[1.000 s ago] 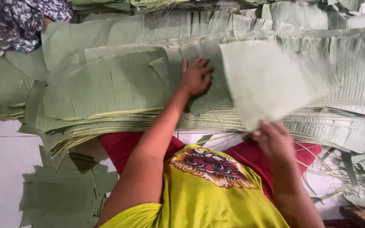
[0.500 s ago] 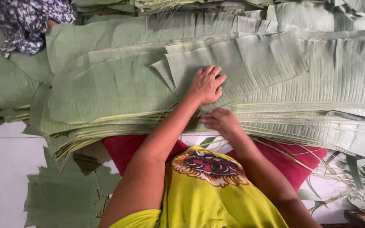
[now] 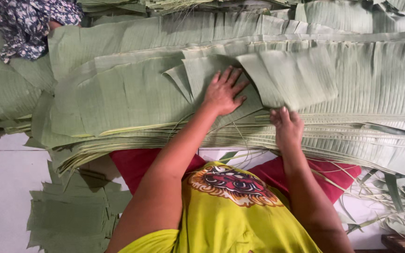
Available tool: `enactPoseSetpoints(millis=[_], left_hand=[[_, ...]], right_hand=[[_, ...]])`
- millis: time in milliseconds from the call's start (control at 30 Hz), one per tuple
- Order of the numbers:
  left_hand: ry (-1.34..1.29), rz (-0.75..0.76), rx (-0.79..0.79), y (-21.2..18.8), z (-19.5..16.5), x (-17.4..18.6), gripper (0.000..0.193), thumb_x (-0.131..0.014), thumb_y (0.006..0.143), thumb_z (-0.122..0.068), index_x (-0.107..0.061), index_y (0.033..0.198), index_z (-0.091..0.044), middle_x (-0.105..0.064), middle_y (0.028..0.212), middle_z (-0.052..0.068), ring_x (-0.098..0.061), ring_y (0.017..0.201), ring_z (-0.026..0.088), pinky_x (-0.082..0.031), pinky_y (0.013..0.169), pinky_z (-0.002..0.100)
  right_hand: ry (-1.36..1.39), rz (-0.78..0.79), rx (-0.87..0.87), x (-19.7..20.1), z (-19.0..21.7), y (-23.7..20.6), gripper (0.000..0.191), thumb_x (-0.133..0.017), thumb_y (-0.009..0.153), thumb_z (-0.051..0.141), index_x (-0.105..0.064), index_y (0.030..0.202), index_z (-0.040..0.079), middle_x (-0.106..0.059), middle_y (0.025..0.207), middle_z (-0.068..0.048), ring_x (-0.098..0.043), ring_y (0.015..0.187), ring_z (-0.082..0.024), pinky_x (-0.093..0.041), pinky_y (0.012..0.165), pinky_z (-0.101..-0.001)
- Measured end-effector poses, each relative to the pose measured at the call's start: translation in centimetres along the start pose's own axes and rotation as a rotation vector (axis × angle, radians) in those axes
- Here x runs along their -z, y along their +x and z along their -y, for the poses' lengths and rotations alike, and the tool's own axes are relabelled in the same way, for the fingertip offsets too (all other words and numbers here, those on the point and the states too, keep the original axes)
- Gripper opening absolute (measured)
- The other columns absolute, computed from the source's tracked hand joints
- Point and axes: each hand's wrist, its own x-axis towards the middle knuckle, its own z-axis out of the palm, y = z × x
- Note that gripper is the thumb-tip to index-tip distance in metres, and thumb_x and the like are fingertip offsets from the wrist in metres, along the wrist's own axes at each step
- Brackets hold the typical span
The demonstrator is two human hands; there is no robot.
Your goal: The person sits on the floor and folds large banana leaves into smaller rectangular pieces, pressing each fold flat by hand. The folded leaves are stacked onto a growing pile beside the larger leaf stacks, and the person repeats the folding cycle one leaf at a time.
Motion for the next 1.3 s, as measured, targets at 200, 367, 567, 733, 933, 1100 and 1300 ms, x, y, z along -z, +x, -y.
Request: enactPoseSetpoints(millis=[200, 367, 567, 733, 933, 1100, 1300], left_hand=[[-0.007, 0.024, 0.095, -1.2, 0.6, 0.7, 0.066, -0.052, 0.092, -0.068, -0.048, 0.150, -0.036, -0.035, 0.164, 0.002, -0.022, 0.153, 0.034, -0.012, 0.117, 0.073], [-0.050, -0.030, 0.081, -1.3, 1.2, -1.8, 0.063, -0.060, 0.090, -0.064, -0.055, 0.145, -0.034, -0.039, 0.161, 0.003, -0.027, 0.150, 0.034, -0.013, 0.115, 0.075], [-0.763, -0.300, 0.388, 0.6, 5.0, -2.6, 0.041, -0.054, 0.105, -0.044, -0.067, 0.136, -0.019, -0.064, 0.148, 0.008, -0.057, 0.143, 0.026, -0.040, 0.123, 0.055], [-0.490, -0.842, 0.390, -1.1, 6.4, 2.0, 0.042, -0.046, 0.110, -0.028, -0.059, 0.144, -0.005, -0.055, 0.152, 0.014, -0.051, 0.144, 0.033, -0.041, 0.123, 0.048], [-0.294, -0.265, -0.012, -0.4, 0.2, 1.7, 0.035, -0.063, 0.095, -0.029, -0.066, 0.125, -0.011, -0.056, 0.144, 0.012, -0.052, 0.136, 0.033, -0.044, 0.114, 0.049], [-0.141, -0.172, -0.107, 0.0, -0.2, -0.9, 0.038, -0.067, 0.085, -0.030, -0.071, 0.121, -0.018, -0.057, 0.135, 0.009, -0.049, 0.128, 0.031, -0.044, 0.101, 0.051], [-0.082, -0.144, -0.120, -0.1, -0.2, -1.4, 0.043, -0.067, 0.083, -0.033, -0.070, 0.124, -0.022, -0.056, 0.137, 0.010, -0.049, 0.125, 0.030, -0.043, 0.098, 0.052]], right_hand=[[0.125, -0.013, 0.056, 3.1, 3.4, -6.1, 0.008, -0.059, 0.108, 0.008, -0.063, 0.108, 0.002, -0.068, 0.101, -0.010, -0.069, 0.089, -0.018, -0.061, 0.080, -0.0312], [0.241, 0.110, 0.368, 5.8, 13.1, -9.9, 0.018, -0.061, 0.121, 0.009, -0.066, 0.106, 0.000, -0.068, 0.096, -0.013, -0.065, 0.078, -0.016, -0.054, 0.068, -0.0268], [-0.332, -0.062, -0.215, -1.5, 9.6, -9.2, 0.018, -0.065, 0.102, 0.017, -0.065, 0.102, -0.002, -0.070, 0.093, -0.011, -0.073, 0.082, -0.019, -0.060, 0.069, -0.0286], [-0.313, 0.150, -0.389, -8.1, -0.1, -5.2, 0.020, -0.064, 0.099, 0.015, -0.063, 0.102, -0.005, -0.074, 0.094, -0.019, -0.075, 0.086, -0.025, -0.066, 0.075, -0.0326], [-0.236, 0.314, -0.458, -8.9, -5.6, -4.5, 0.022, -0.063, 0.104, 0.013, -0.055, 0.105, -0.007, -0.071, 0.098, -0.022, -0.074, 0.090, -0.031, -0.062, 0.074, -0.0380], [-0.403, 0.486, -0.308, -5.5, -1.5, -1.7, 0.025, -0.062, 0.096, 0.010, -0.058, 0.117, -0.003, -0.073, 0.112, -0.021, -0.074, 0.101, -0.029, -0.061, 0.087, -0.0415], [-0.264, 0.098, -0.175, -4.0, 1.6, 3.4, 0.018, -0.064, 0.106, 0.013, -0.062, 0.109, -0.004, -0.068, 0.095, -0.013, -0.072, 0.080, -0.022, -0.061, 0.070, -0.0346]])
